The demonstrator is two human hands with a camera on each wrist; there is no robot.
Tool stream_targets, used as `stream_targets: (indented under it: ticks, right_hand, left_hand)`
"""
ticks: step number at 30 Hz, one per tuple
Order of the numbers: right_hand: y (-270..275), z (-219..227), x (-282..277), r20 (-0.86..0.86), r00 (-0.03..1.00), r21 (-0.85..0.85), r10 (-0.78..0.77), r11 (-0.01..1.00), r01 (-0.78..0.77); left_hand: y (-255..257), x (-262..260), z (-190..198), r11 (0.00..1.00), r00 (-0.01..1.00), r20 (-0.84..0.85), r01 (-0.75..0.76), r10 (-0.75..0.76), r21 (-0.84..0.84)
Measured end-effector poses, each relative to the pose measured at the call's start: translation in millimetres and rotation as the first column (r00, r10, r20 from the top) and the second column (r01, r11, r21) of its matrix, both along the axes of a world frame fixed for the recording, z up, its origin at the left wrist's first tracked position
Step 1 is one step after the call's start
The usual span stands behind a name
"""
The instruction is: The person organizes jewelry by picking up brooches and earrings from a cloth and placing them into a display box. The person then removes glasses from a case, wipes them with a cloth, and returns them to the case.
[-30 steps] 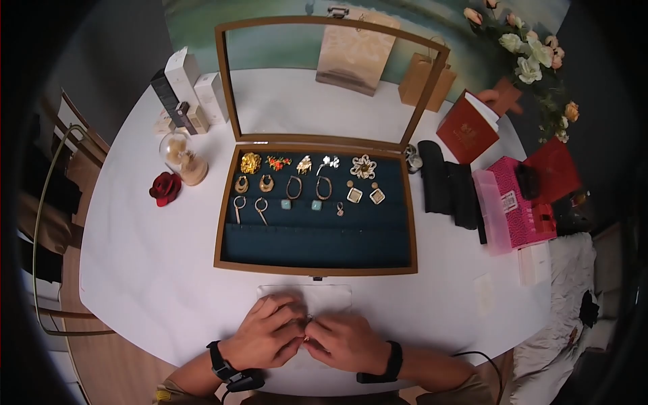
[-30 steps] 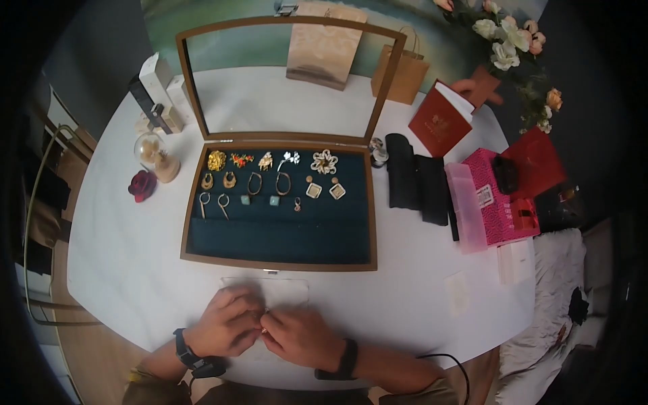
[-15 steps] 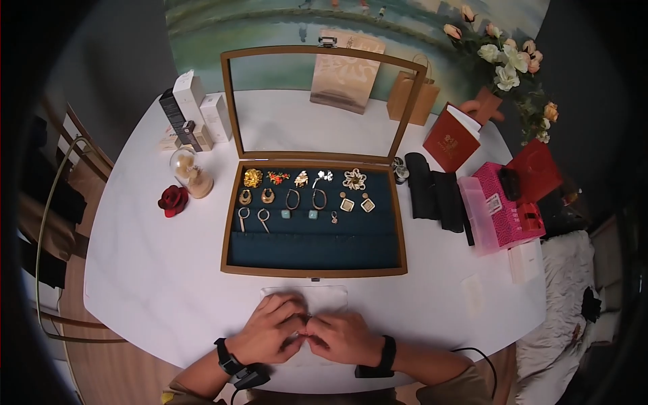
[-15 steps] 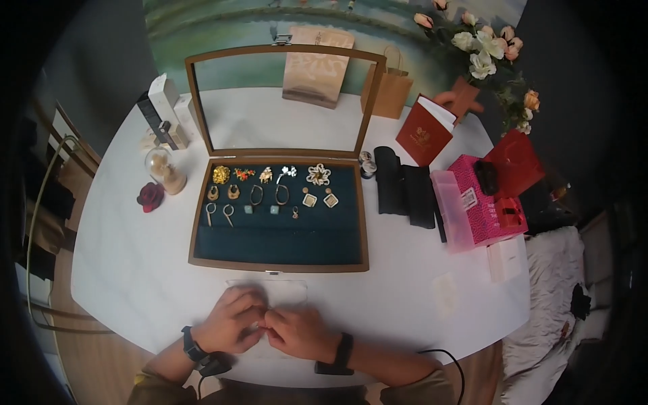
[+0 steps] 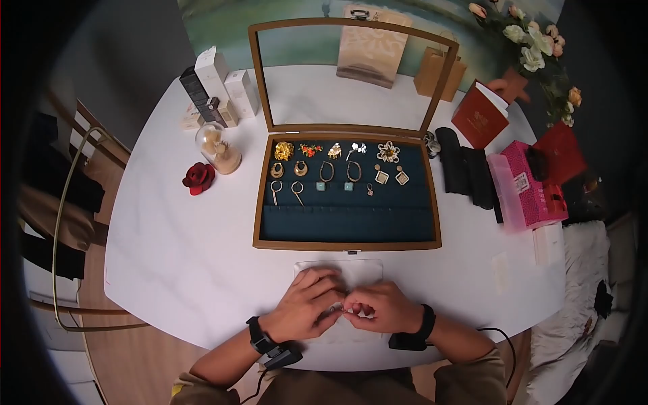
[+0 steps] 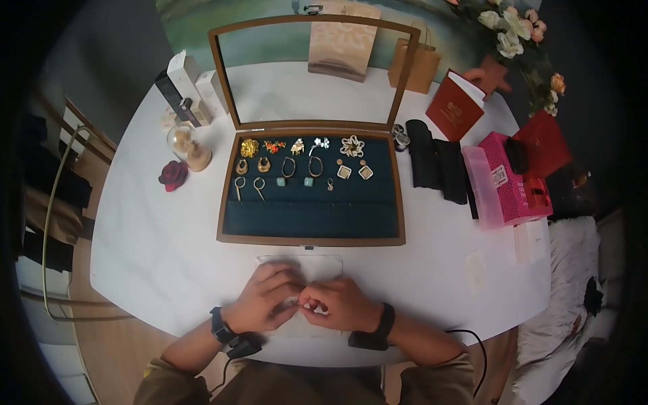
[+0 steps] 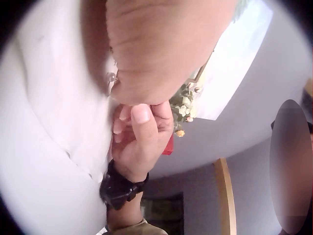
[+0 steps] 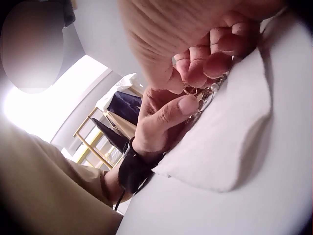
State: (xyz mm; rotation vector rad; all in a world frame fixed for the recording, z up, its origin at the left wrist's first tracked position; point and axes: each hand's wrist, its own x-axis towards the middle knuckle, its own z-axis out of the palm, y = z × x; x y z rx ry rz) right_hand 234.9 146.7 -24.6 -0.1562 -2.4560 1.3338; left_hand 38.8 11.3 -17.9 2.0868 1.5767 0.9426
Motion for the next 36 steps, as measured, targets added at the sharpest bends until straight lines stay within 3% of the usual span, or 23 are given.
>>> stream_targets:
  ticks: [9,17,23,25,31,36]
  right_hand:
    - [0.6,6.0,0.7,-0.067,0.998,-0.111,-0.003,0.994,-0.005]
    - [3.1,8.6,-0.1,0.035,0.999,-0.228,0.026,0.973,-0.017]
    - [-2.2,6.8,-6.3,0.018,1.0,-0.134,0.008,0.991,-0.006]
    - [-1.0,8.2,-6.3,0.063,0.998,-0.174,0.003,0.985,0.008]
    - [-3.6,5.5,-6.1,-0.032,0.997,-0.105,-0.066,0.993,0.062]
    - [0.7,8.1,-5.3,0.017,0.999,-0.099,-0.034,0.994,0.036]
  left_hand:
    - [-1.0,-0.2,0.9,0.996,0.996,0.086,-0.021,0.013,0.089]
    - [-5.2,2.1,0.1,1.0,0.993,0.115,-0.026,0.027,-0.015]
    - [-8.1,1.0,-3.3,0.998,0.981,0.183,-0.057,0.057,-0.006]
    - [-7.2,0.0,-4.3,0.999,0.964,0.261,-0.046,0.048,-0.013]
    - [-4.4,0.9,1.7,0.998,0.956,0.287,-0.054,0.054,-0.007]
    - [1.9,-4.0,2.6,0.999,0.947,0.318,-0.028,0.037,-0.032]
